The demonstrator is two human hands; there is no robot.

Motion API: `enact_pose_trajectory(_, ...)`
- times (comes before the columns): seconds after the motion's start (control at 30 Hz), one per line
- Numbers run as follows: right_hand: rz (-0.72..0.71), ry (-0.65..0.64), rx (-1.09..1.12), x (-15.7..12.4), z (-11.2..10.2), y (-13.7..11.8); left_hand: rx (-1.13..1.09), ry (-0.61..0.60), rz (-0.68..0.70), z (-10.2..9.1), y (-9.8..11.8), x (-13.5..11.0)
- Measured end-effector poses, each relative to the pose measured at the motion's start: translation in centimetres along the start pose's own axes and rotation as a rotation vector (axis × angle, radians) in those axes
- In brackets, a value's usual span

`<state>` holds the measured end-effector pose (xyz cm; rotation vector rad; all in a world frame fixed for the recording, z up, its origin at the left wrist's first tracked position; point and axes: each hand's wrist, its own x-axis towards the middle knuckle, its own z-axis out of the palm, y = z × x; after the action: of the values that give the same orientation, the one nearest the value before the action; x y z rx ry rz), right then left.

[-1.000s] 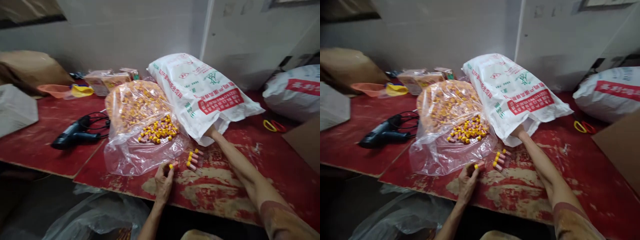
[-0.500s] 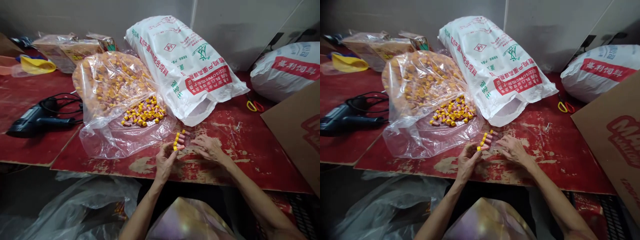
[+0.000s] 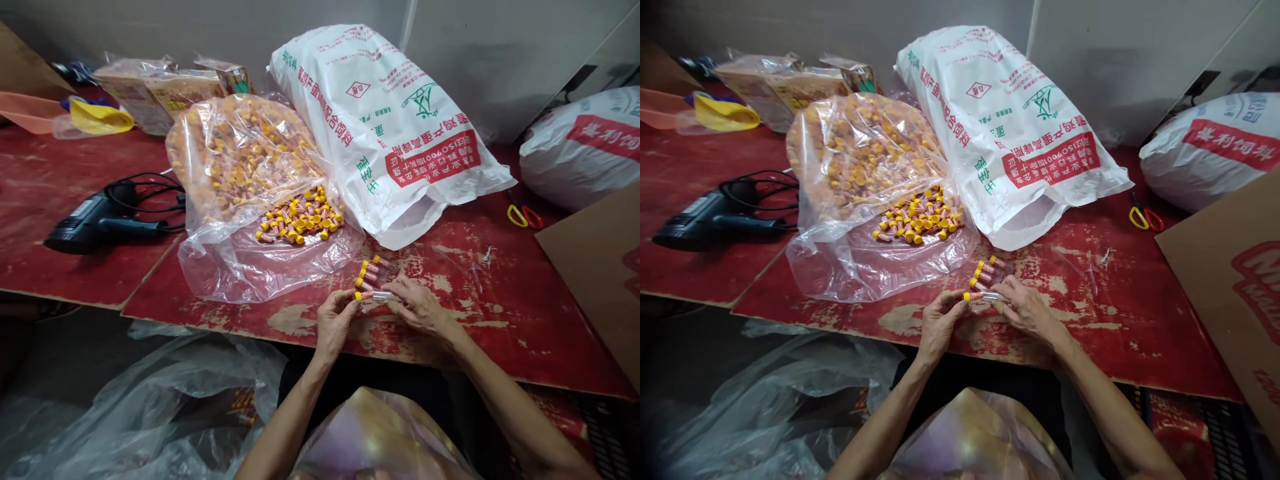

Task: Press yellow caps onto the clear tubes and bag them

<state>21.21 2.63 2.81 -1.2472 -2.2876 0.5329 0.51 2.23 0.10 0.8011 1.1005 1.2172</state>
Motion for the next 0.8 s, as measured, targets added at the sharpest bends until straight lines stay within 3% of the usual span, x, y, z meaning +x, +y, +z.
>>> enact_pose_trajectory(0.17, 0.001, -0.053, 0.037, 0.1, 0.2, -0.1, -0.036, 0.008, 0.028, -0.5, -0.6, 0.2)
enact_pose_trajectory(0.33, 0.001, -0.040, 0.094, 0.3, 1.3, -0.6, -0.007, -0.064, -0.004, 0.0, -0.9, -0.3)
enact_pose_trajectory(0.5, 0.006, 0.006, 0.087, 0.4, 3.0, -1.6, 0.187, -0.064, 0.145, 0.9, -1.7, -1.7)
enact_pose_trajectory(0.63, 0.073, 0.069, 0.051, -0.3, 3.7, -2.4, 0.272, -0.095, 0.187, 1.4, -2.3, -2.3)
enact_pose_trajectory(0.7, 0.156, 0.072, 0.020, -0.9, 3.4, -2.6, 0.332, -0.174, 0.205, 1.6, -2.3, -2.1)
enact_pose_trajectory(0.8, 0.301, -0.108, -0.144, -1.3, 1.8, -2.1, 0.522, -0.364, 0.252, 1.8, -1.9, -1.6)
